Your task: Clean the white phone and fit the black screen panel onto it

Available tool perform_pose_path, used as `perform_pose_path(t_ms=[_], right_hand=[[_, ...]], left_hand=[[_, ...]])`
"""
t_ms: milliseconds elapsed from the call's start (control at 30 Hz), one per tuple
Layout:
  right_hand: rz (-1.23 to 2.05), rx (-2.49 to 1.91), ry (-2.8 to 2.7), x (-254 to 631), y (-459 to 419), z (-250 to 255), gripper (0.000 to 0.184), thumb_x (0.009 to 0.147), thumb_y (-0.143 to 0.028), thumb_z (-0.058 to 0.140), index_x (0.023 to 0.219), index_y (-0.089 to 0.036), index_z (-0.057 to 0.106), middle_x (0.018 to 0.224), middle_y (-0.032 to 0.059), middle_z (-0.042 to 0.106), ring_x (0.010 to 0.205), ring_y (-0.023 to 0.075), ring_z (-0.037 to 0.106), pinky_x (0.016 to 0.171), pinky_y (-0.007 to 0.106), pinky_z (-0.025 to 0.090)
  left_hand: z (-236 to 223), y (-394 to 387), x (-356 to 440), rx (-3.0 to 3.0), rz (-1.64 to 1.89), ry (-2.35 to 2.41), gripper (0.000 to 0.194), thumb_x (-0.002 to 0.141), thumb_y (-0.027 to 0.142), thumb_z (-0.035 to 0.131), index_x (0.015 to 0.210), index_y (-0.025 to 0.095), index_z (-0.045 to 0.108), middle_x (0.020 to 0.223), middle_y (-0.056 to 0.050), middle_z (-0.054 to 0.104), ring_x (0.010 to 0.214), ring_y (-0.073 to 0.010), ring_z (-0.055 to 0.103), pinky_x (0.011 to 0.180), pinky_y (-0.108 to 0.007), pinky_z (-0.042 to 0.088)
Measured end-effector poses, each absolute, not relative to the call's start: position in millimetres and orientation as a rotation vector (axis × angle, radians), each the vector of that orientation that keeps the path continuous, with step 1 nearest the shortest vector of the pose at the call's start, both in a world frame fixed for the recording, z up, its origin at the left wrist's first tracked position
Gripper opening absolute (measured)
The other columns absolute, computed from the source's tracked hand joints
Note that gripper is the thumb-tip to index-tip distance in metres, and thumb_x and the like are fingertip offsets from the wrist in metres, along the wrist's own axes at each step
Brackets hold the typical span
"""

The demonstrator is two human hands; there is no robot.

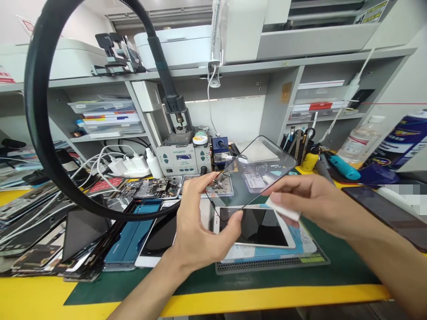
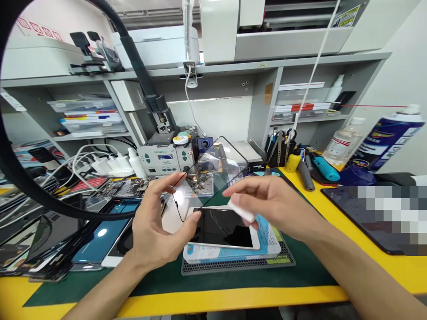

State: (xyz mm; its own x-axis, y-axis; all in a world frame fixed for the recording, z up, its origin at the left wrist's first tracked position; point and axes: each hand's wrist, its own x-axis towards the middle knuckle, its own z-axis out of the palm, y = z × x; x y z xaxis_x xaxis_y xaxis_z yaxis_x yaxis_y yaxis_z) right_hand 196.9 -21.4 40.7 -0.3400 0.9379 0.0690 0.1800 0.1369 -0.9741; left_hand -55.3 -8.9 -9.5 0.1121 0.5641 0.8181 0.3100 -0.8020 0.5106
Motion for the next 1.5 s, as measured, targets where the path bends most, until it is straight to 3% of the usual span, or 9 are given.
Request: perform_pose_path(t_ms=[133, 300, 500, 1133, 1500], right_hand=[[1.697, -0.968, -1.435, 175, -28, 31, 0.047, 0.091, -0.039, 0.078, 0.128, -0.016, 0.064, 0.063, -0.0057, 0.058, 0.047, 0.0084, 0.052, 0.045, 0.02, 0.041], [1.93, -0.901, -1.192, 171, -29, 29, 0.068, 0.087, -0.024, 0.078, 0.149, -0.015, 0.05, 0.057, -0.0072, 0.057, 0.042, 0.0075, 0.046, 0.045, 0.02, 0.039], [2.068, -0.777, -1.137, 172, -26, 25, 0.056, 0.09, -0.019, 0.073, 0.144, -0.019, 0.06, 0.057, -0.0066, 0.055, 0.041, 0.0064, 0.044, 0.044, 0.019, 0.037], [2.078, -0.751, -1.091, 173, -26, 21, 0.052, 0.083, -0.022, 0.078, 0.134, -0.021, 0.067, 0.061, -0.0059, 0.057, 0.041, 0.0067, 0.048, 0.041, 0.019, 0.038], [2.096, -0.734, -1.096, 173, -26, 22, 0.047, 0.084, -0.022, 0.076, 0.13, -0.019, 0.07, 0.053, -0.0077, 0.048, 0.039, 0.0064, 0.042, 0.041, 0.019, 0.036]], left_hand=[[-5, -10, -56, 2.338, 1.841, 0.879, 0.078, 0.073, 0.021, 0.08, 0.144, 0.024, 0.047, 0.131, -0.014, 0.061, 0.117, -0.0323, 0.057, 0.097, -0.048, 0.047], [-1, -10, -56, 2.386, 1.853, 0.871, 0.08, 0.071, 0.02, 0.081, 0.144, 0.022, 0.047, 0.132, -0.015, 0.061, 0.12, -0.0334, 0.054, 0.101, -0.049, 0.045], [-2, -10, -56, 2.455, 1.849, 0.813, 0.082, 0.071, 0.019, 0.08, 0.146, 0.022, 0.046, 0.133, -0.015, 0.06, 0.121, -0.0334, 0.053, 0.103, -0.05, 0.044], [-3, -10, -56, 2.443, 1.79, 0.847, 0.085, 0.069, 0.019, 0.079, 0.146, 0.023, 0.042, 0.132, -0.014, 0.059, 0.118, -0.0327, 0.053, 0.096, -0.046, 0.047], [-2, -8, -55, 2.516, 1.864, 0.812, 0.078, 0.072, 0.016, 0.076, 0.143, 0.014, 0.043, 0.127, -0.017, 0.063, 0.113, -0.0304, 0.057, 0.094, -0.047, 0.051]])
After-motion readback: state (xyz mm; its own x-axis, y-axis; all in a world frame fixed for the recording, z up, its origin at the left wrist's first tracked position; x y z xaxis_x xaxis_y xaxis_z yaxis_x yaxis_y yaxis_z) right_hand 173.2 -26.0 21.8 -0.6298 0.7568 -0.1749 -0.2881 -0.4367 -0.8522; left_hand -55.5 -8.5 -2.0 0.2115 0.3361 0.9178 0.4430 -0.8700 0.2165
